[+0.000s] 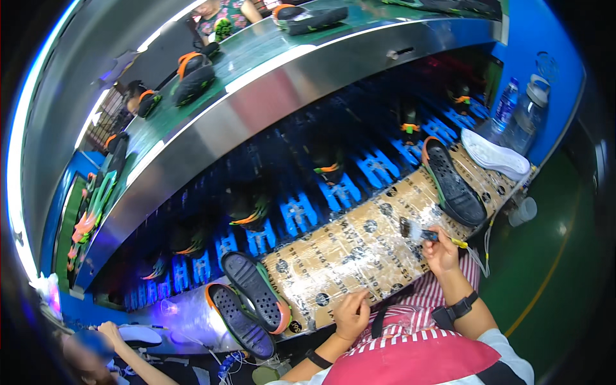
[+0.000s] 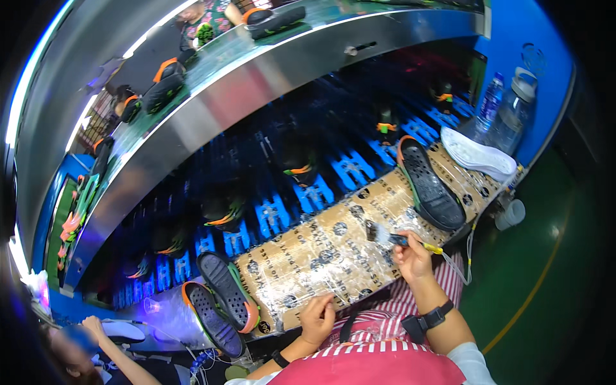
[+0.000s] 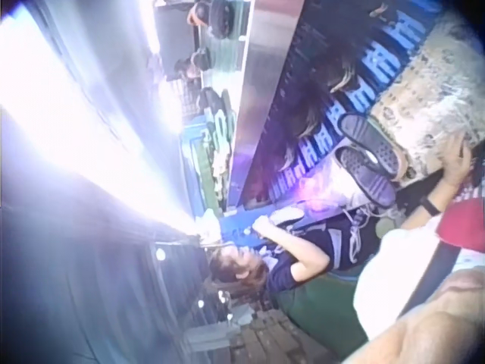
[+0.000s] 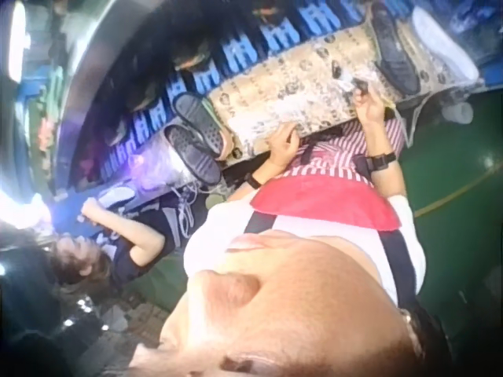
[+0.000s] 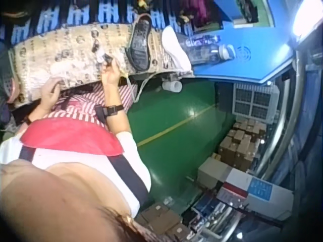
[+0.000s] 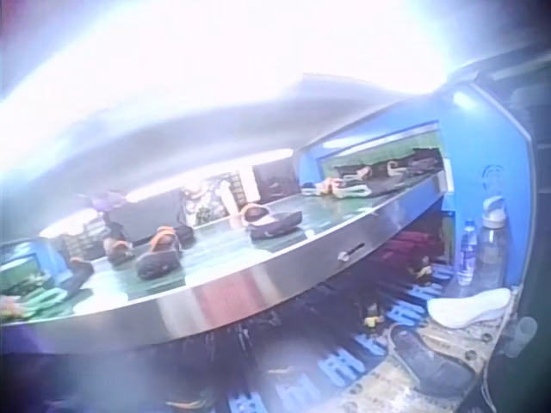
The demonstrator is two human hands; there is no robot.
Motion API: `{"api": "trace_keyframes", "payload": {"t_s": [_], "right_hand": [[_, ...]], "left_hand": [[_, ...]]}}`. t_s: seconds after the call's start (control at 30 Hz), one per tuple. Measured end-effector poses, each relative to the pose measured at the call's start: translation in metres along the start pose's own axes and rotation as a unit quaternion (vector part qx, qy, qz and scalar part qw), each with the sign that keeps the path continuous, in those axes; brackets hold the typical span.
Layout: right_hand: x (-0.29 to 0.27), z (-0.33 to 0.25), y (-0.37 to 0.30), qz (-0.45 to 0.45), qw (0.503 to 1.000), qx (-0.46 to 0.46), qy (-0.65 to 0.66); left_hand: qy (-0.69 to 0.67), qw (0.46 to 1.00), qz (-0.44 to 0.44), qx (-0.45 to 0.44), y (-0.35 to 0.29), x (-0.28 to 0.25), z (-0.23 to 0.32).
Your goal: Applying adhesive to the soles of shoes using a brush connected to a supply line in a factory.
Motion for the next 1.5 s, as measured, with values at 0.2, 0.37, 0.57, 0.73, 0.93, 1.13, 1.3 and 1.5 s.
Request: {"api": "trace_keyframes", "payload": {"t_s": [0.2,0.37,0.57,0.73,0.93,1.13,1.3,1.5], "right_hand": [[-0.001,0.002,-0.002,-0.011,1.000,0.010,0.019],[0.006,0.005,0.002,-0.029,0.999,0.031,0.017],[0.011,0.009,0.007,-0.083,0.994,0.069,0.028],[0.014,0.008,0.003,-0.103,0.992,0.067,0.018],[0.018,0.006,0.004,-0.125,0.989,0.072,0.026],[0.020,0.007,0.003,-0.137,0.988,0.072,0.013],[0.021,0.006,0.002,-0.129,0.988,0.078,0.017],[0.023,0.006,0.000,-0.121,0.989,0.087,0.015]], "left_hand": [[0.039,0.999,0.011,0.033,-0.002,0.000,0.008],[0.027,1.000,0.003,-0.005,0.001,-0.005,0.004],[-0.009,0.988,0.025,-0.153,-0.001,-0.024,-0.004],[0.063,0.988,0.077,-0.119,-0.007,-0.059,0.017],[0.119,0.975,0.153,-0.105,-0.009,-0.100,0.045],[-0.172,0.829,0.332,-0.415,-0.070,-0.112,-0.012],[-0.305,0.630,0.494,-0.516,-0.099,-0.127,-0.044],[-0.368,0.616,0.465,-0.519,-0.083,-0.141,-0.093]]}}
Point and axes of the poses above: each hand's wrist, its own y-axis towards the middle knuckle, its own x-axis out of the palm, z = x × y, the point moved 8 cm from there along y, towards the middle knuckle, and after that the axes turned 5 degrees about z, right-handed, at the moved point
